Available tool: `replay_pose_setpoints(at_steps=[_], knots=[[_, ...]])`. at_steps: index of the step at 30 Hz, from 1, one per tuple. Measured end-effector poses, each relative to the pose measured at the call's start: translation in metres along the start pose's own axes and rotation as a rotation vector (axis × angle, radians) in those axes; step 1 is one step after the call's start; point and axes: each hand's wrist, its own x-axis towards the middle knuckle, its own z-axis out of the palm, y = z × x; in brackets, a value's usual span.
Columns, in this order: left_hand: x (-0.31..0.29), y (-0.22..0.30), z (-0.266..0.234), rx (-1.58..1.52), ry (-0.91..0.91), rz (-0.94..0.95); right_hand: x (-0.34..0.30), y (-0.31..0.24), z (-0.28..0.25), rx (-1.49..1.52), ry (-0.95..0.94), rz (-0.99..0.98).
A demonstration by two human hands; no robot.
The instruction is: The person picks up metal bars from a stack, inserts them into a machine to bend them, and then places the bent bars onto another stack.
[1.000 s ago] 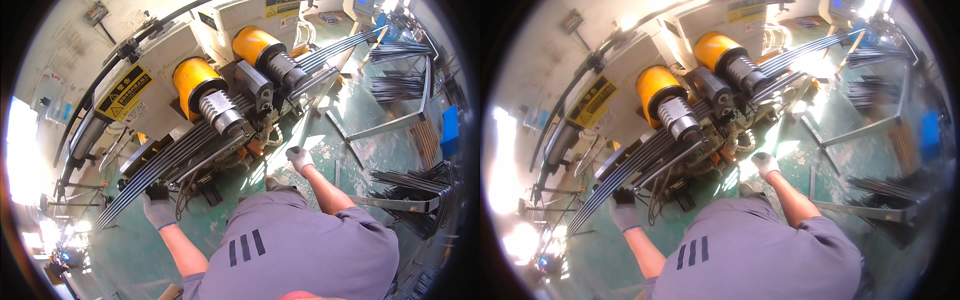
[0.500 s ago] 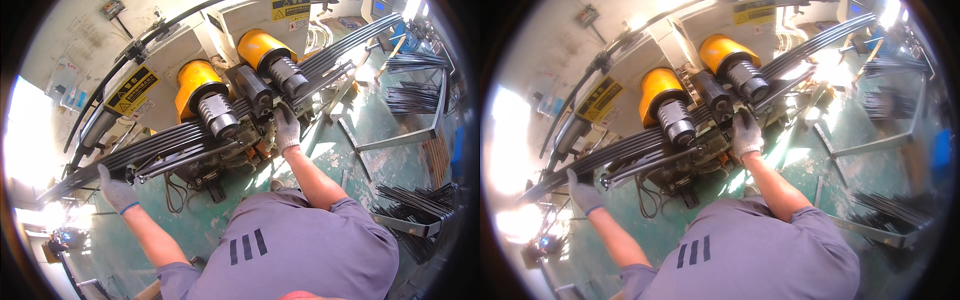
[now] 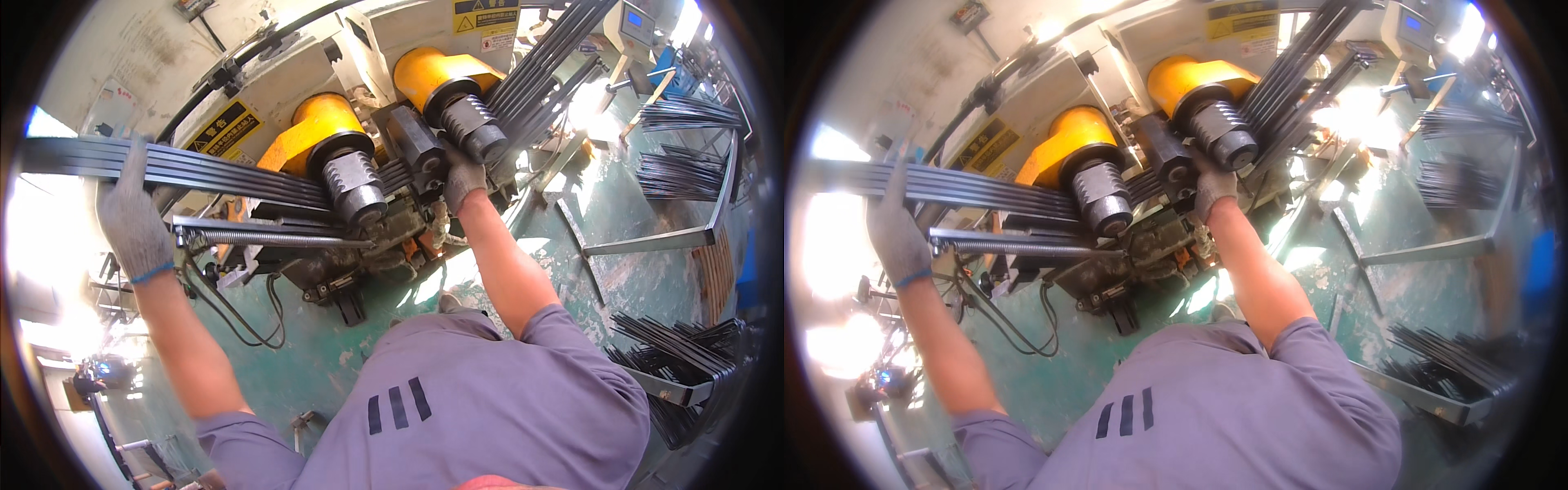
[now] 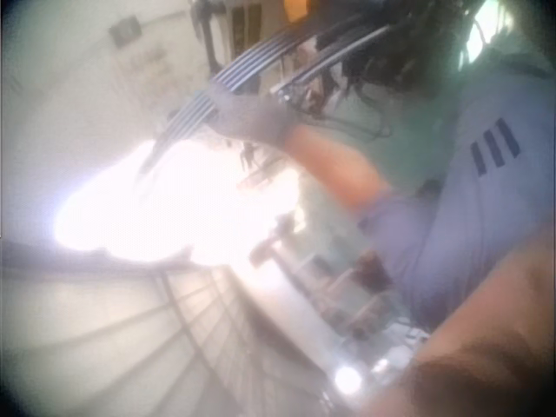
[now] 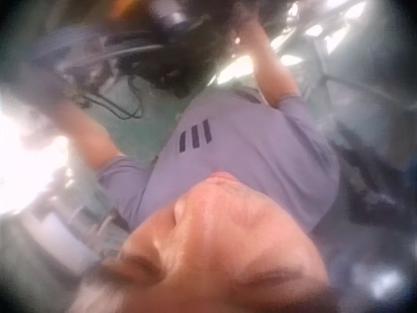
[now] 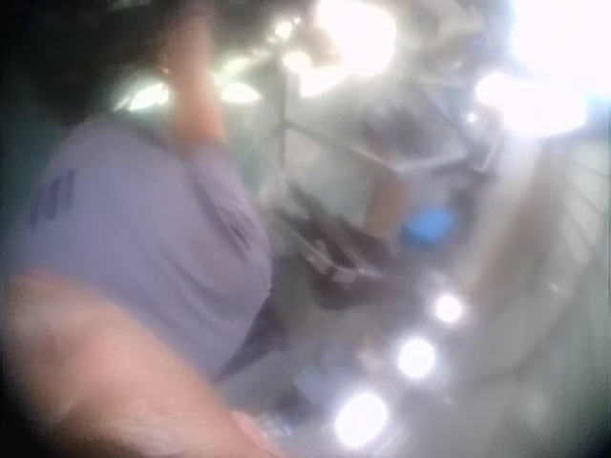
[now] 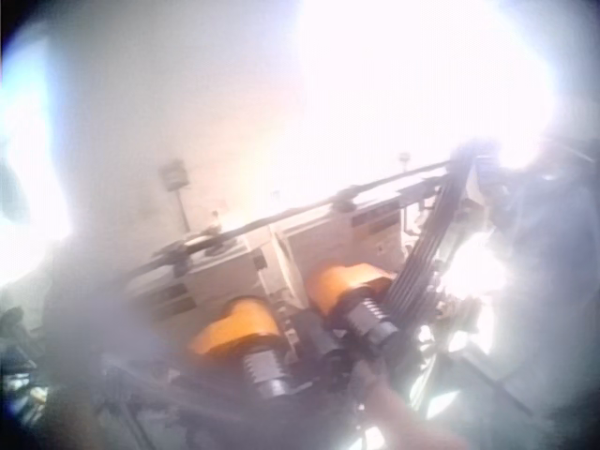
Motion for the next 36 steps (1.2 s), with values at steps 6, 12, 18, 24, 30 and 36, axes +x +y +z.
replay_pose_setpoints(at_steps=[6,12,18,24,30,36], knots=[[0.023,0.023,0.047,0.389,-0.164,0.220,0.009,-0.001,0.002,-0.043,0.070,-0.052],[0.051,0.022,0.078,0.556,-0.550,1.030,0.012,0.005,-0.002,-0.407,0.019,-0.164],[-0.035,0.122,0.150,0.231,-0.040,0.207,0.019,0.006,-0.007,-0.401,-0.008,-0.197],[-0.006,0.092,0.145,0.229,-0.125,0.484,0.045,0.026,-0.033,-1.085,-0.050,-0.915],[-0.001,0.083,0.148,0.197,-0.158,0.504,0.038,0.018,-0.023,-0.495,-0.055,-0.310],[-0.007,0.086,0.128,0.236,-0.123,0.511,0.047,0.044,-0.032,-1.105,-0.166,-0.741]])
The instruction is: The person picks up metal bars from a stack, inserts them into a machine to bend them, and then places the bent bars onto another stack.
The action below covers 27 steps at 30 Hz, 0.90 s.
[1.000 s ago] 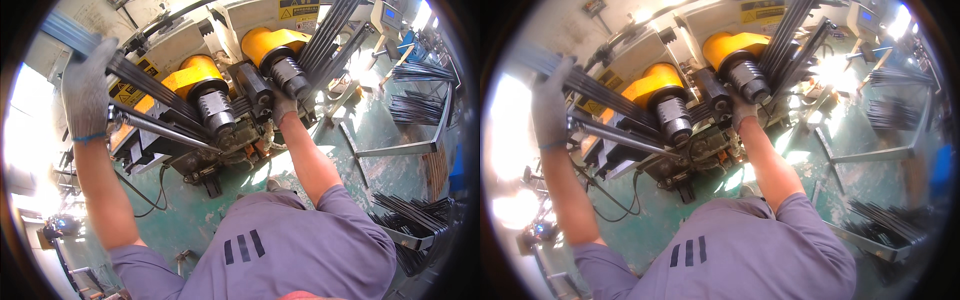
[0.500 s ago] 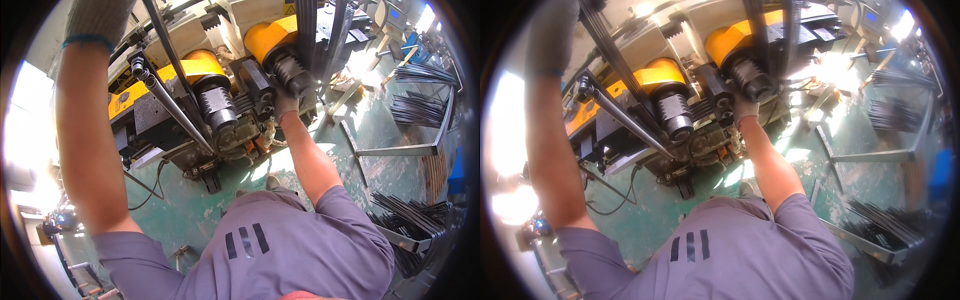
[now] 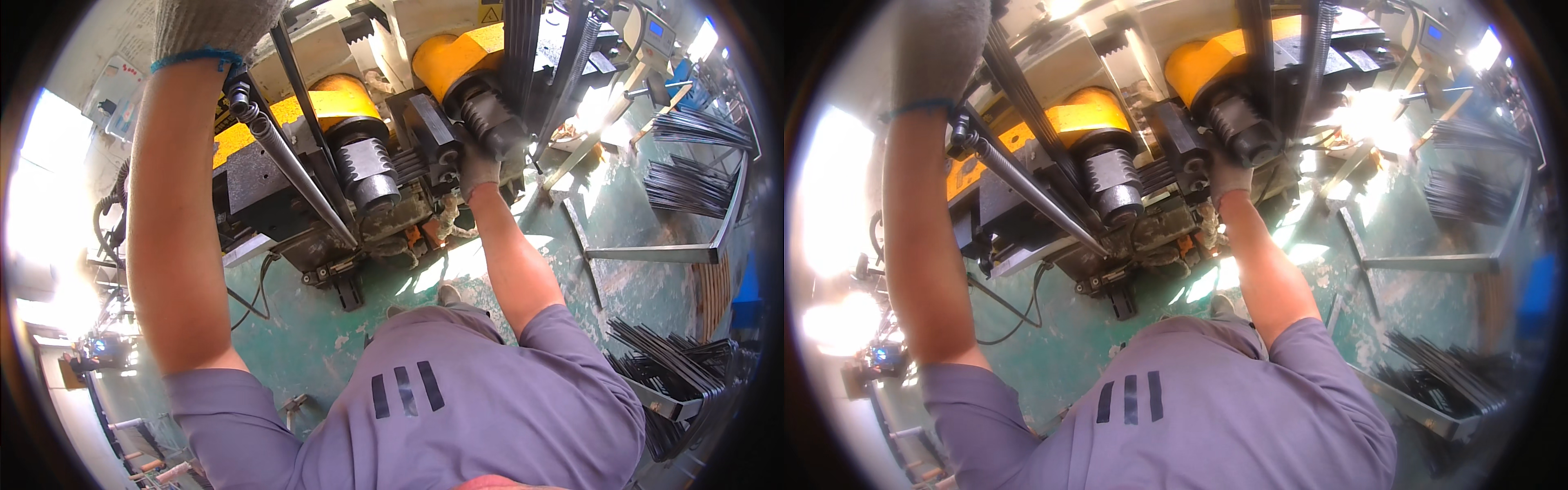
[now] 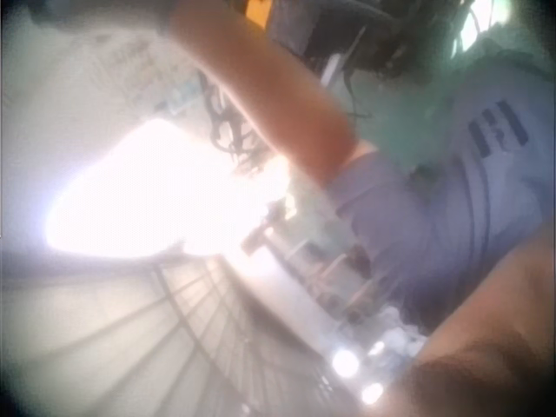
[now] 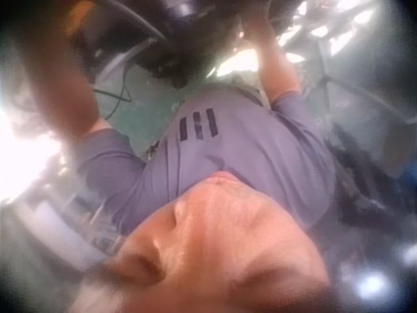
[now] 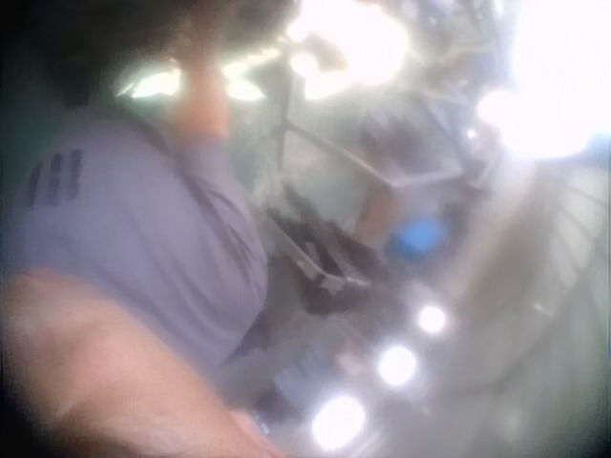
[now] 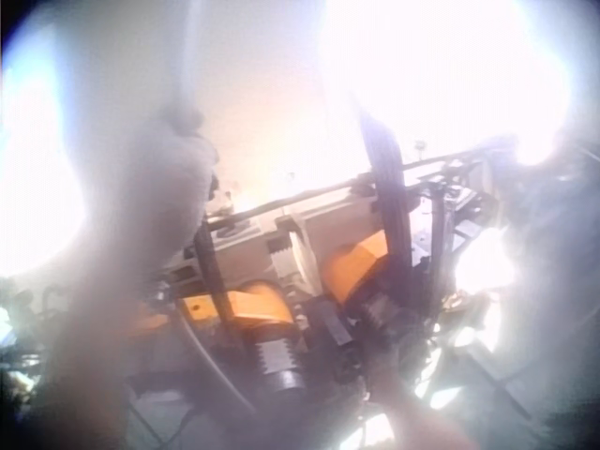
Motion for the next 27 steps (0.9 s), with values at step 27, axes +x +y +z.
replay_pose_setpoints(at_steps=[27], knots=[[0.014,-0.022,-0.010,-0.124,-0.199,-0.068,0.006,-0.030,-0.022,0.491,0.152,0.306]])
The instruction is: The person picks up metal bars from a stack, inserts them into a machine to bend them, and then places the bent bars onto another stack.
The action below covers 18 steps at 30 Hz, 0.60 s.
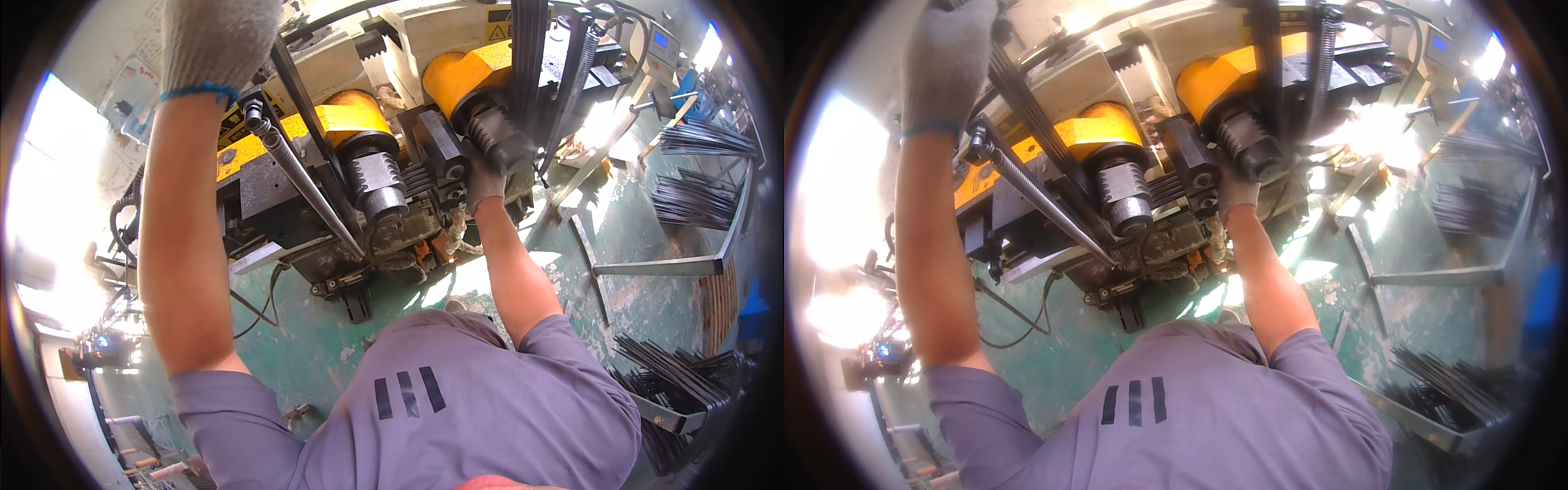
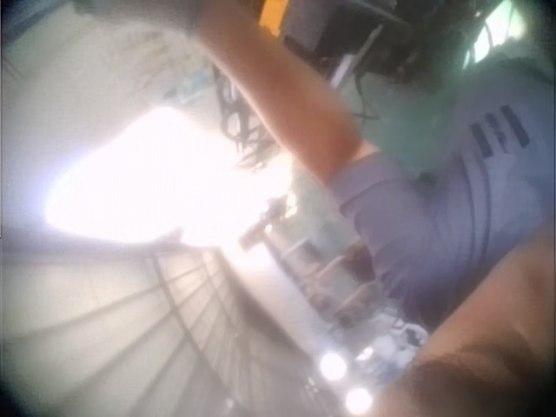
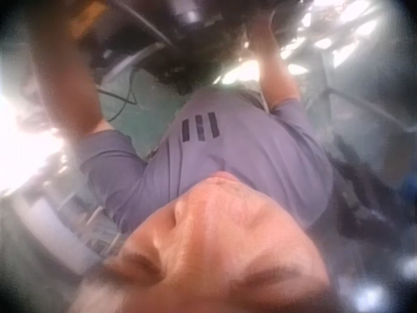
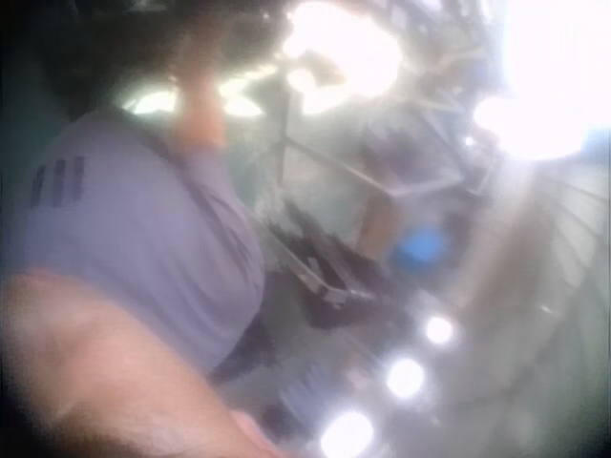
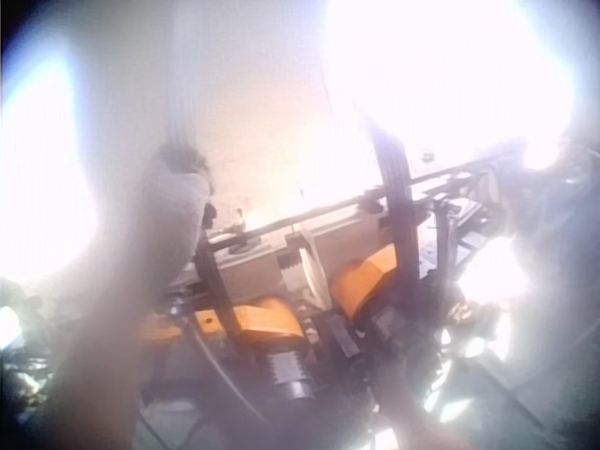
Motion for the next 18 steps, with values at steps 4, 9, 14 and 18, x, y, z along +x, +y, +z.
replay_pose_setpoints(at_steps=[4,9,14,18], knots=[[-0.002,-0.045,-0.027,0.069,-0.072,-0.050,-0.006,0.016,-0.002,0.162,-0.041,0.138],[-0.041,0.041,-0.001,0.261,0.019,-0.288,0.004,0.047,-0.014,0.019,-0.076,-0.003],[-0.051,0.063,-0.008,0.061,0.003,-0.368,-0.001,0.037,-0.009,-0.054,-0.096,-0.014],[-0.031,0.026,-0.027,0.053,-0.120,-0.348,-0.006,0.019,-0.007,-0.272,-0.147,0.003]])
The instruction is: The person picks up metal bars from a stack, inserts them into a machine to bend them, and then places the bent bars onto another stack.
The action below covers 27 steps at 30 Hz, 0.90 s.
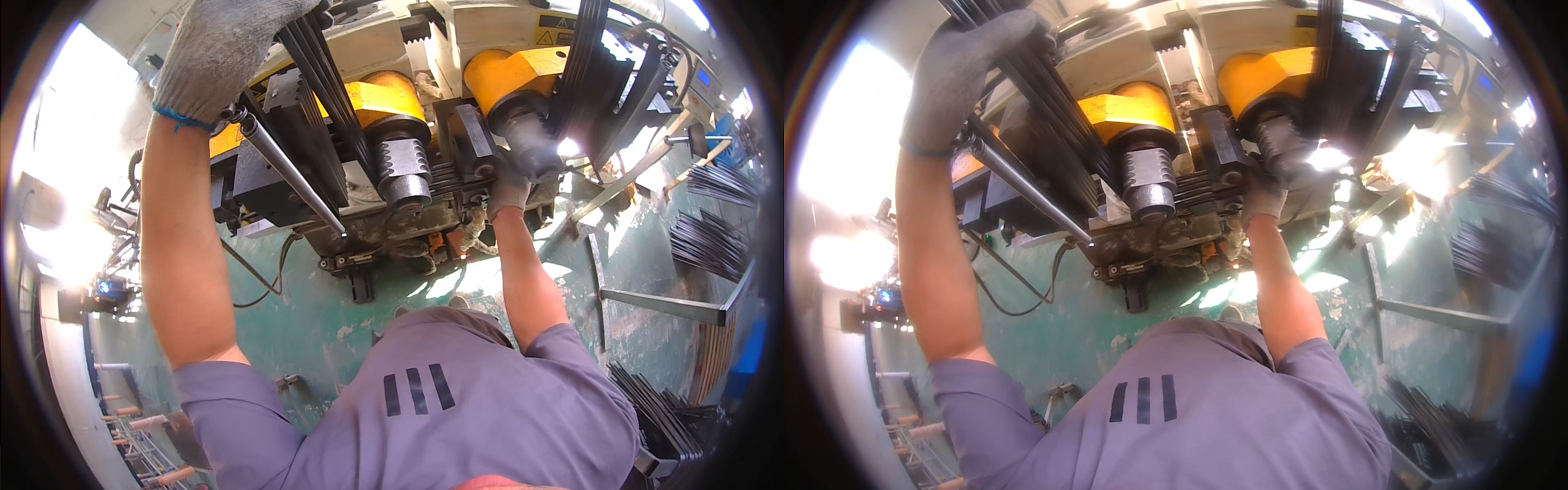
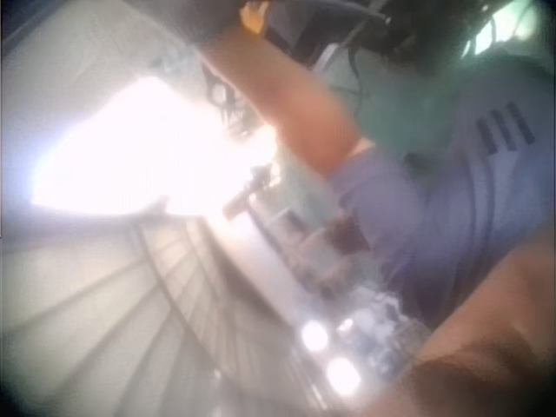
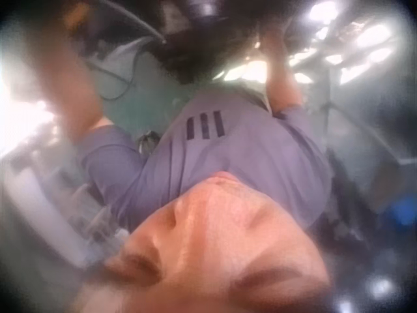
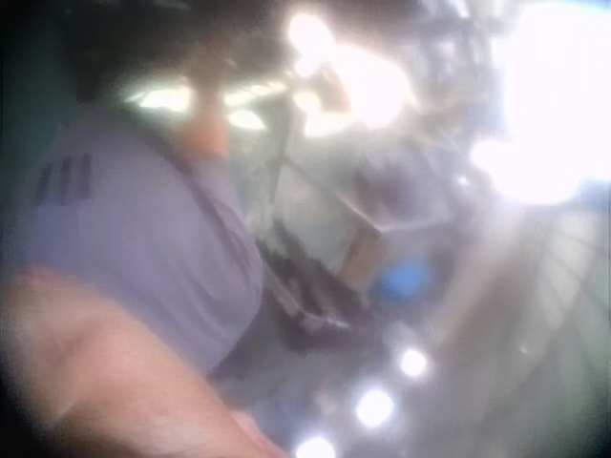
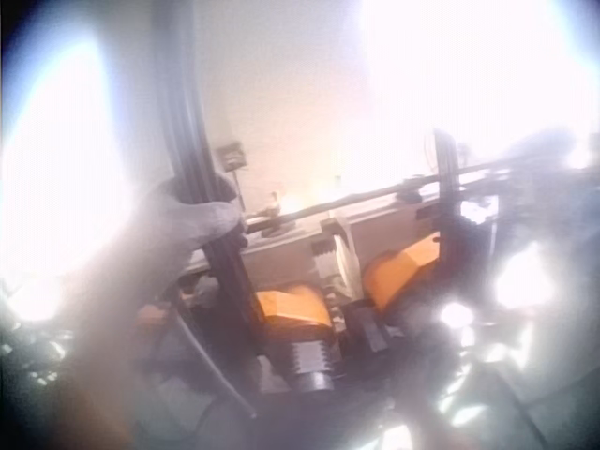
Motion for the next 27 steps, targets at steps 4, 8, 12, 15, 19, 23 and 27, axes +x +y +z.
replay_pose_setpoints(at_steps=[4,8,12,15,19,23,27], knots=[[-0.009,0.010,0.009,-0.030,0.057,-0.048,0.003,-0.010,0.003,0.287,0.033,0.255],[-0.003,0.049,0.040,0.040,0.247,-0.309,0.003,-0.004,-0.001,0.130,0.028,0.096],[-0.004,0.046,0.041,-0.041,0.241,-0.277,0.004,0.017,-0.003,-0.326,0.004,-0.149],[-0.003,0.028,0.035,-0.084,0.166,-0.180,0.002,0.023,-0.001,-0.194,0.003,-0.129],[-0.001,0.009,0.030,-0.178,0.074,-0.087,0.000,0.012,-0.001,0.044,0.003,0.016],[-0.007,-0.001,0.024,-0.329,0.014,-0.003,-0.001,0.001,0.000,0.372,0.006,0.186],[0.000,-0.008,0.023,-0.193,0.070,0.039,0.001,-0.006,-0.001,0.322,-0.011,0.173]])
